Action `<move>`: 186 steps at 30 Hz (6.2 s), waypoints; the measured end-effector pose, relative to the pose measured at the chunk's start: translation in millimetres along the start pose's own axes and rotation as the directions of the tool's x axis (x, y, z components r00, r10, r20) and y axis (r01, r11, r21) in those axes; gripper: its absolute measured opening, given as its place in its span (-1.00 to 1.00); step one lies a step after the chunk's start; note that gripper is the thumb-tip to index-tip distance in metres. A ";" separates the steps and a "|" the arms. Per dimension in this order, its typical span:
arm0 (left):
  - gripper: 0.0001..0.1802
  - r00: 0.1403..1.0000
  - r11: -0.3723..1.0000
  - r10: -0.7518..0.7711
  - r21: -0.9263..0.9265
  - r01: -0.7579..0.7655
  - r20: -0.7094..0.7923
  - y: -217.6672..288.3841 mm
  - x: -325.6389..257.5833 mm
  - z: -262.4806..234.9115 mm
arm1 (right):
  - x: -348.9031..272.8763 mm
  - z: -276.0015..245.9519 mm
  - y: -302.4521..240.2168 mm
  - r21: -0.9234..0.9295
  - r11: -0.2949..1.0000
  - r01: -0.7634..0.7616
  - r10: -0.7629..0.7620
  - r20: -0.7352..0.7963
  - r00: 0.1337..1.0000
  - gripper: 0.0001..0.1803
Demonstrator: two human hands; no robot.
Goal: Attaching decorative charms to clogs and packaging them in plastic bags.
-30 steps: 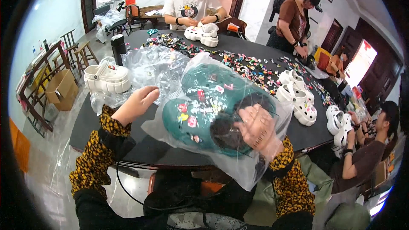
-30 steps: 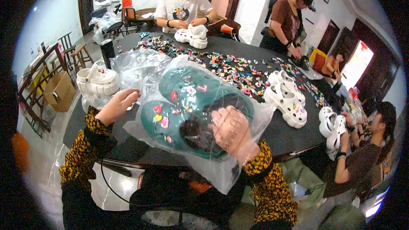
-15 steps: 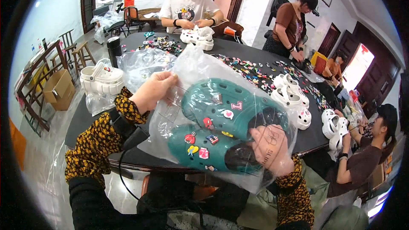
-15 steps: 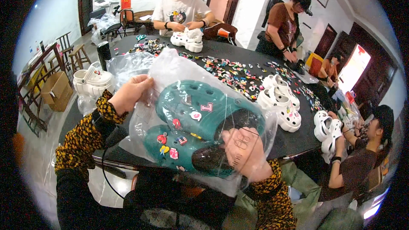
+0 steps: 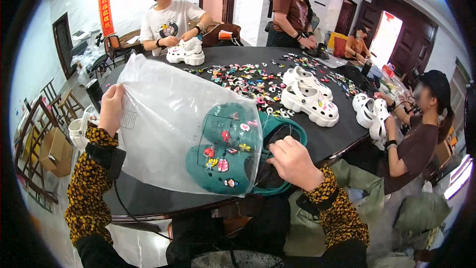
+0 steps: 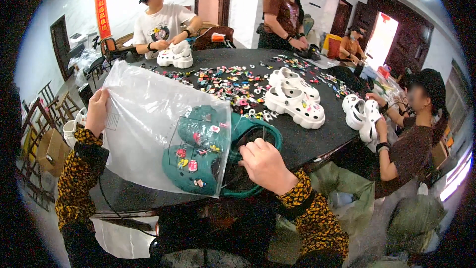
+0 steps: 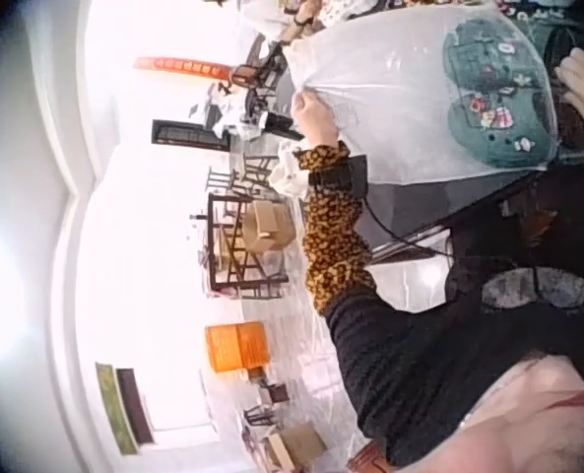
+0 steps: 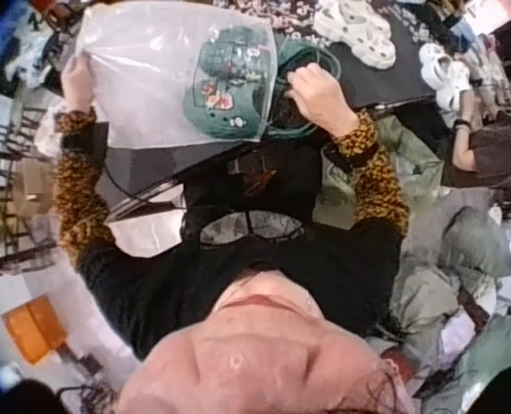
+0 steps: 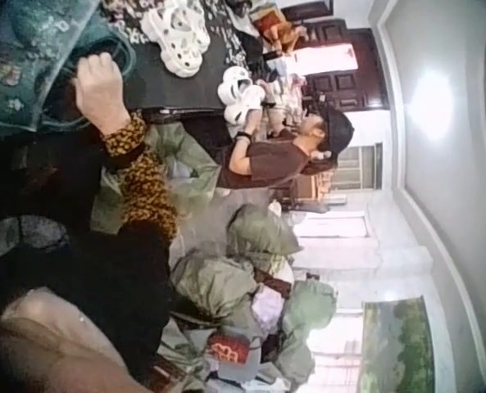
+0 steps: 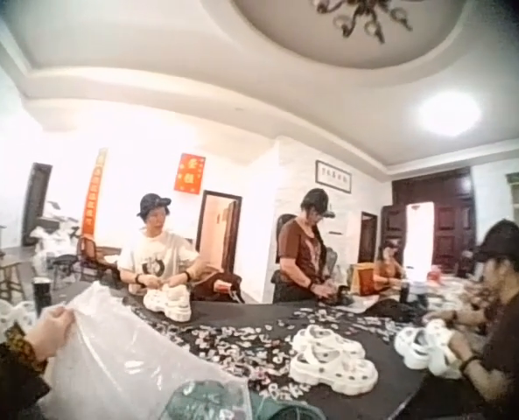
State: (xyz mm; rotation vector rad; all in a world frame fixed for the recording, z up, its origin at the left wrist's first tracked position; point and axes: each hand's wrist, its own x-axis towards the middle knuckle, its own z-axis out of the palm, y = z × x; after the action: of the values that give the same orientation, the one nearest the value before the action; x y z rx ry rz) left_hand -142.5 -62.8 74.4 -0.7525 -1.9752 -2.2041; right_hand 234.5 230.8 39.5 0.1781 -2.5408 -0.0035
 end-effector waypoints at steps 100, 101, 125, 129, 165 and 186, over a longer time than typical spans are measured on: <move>-0.53 0.303 0.604 -0.794 0.740 0.297 0.527 -113.8 -329.8 -67.0 | 13.1 38.8 45.9 -0.084 0.913 -0.398 0.405 0.097 0.909 -0.61; -0.46 0.340 0.617 -0.787 0.678 0.399 0.516 -119.2 -335.4 -75.3 | 13.6 40.1 46.1 -0.084 0.908 -0.411 0.419 0.106 0.902 -0.61; -0.49 0.413 0.691 -0.669 0.311 0.652 0.618 -155.1 -383.8 -92.3 | -16.5 52.5 106.6 -0.124 0.878 -0.463 0.479 0.170 0.861 -0.49; -0.54 0.494 0.767 -0.589 0.248 0.592 0.639 -154.0 -397.5 -106.5 | -20.1 55.1 115.7 -0.102 0.875 -0.473 0.484 0.175 0.857 -0.51; -0.51 0.429 0.618 -0.636 0.090 0.781 0.641 -162.9 -422.5 -118.5 | -50.5 40.8 134.6 -0.299 0.841 -0.451 0.515 0.187 0.836 -0.41; -0.61 0.475 0.674 -0.703 0.283 0.682 0.529 -143.2 -398.9 -131.5 | -37.0 47.6 96.5 -0.247 0.874 -0.419 0.453 0.096 0.886 -0.51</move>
State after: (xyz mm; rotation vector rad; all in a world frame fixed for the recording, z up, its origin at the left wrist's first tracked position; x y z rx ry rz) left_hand 112.7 -266.8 -225.9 -0.8148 -3.1143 -2.5114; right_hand 226.0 329.5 -16.6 -0.5074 -2.6508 -0.1249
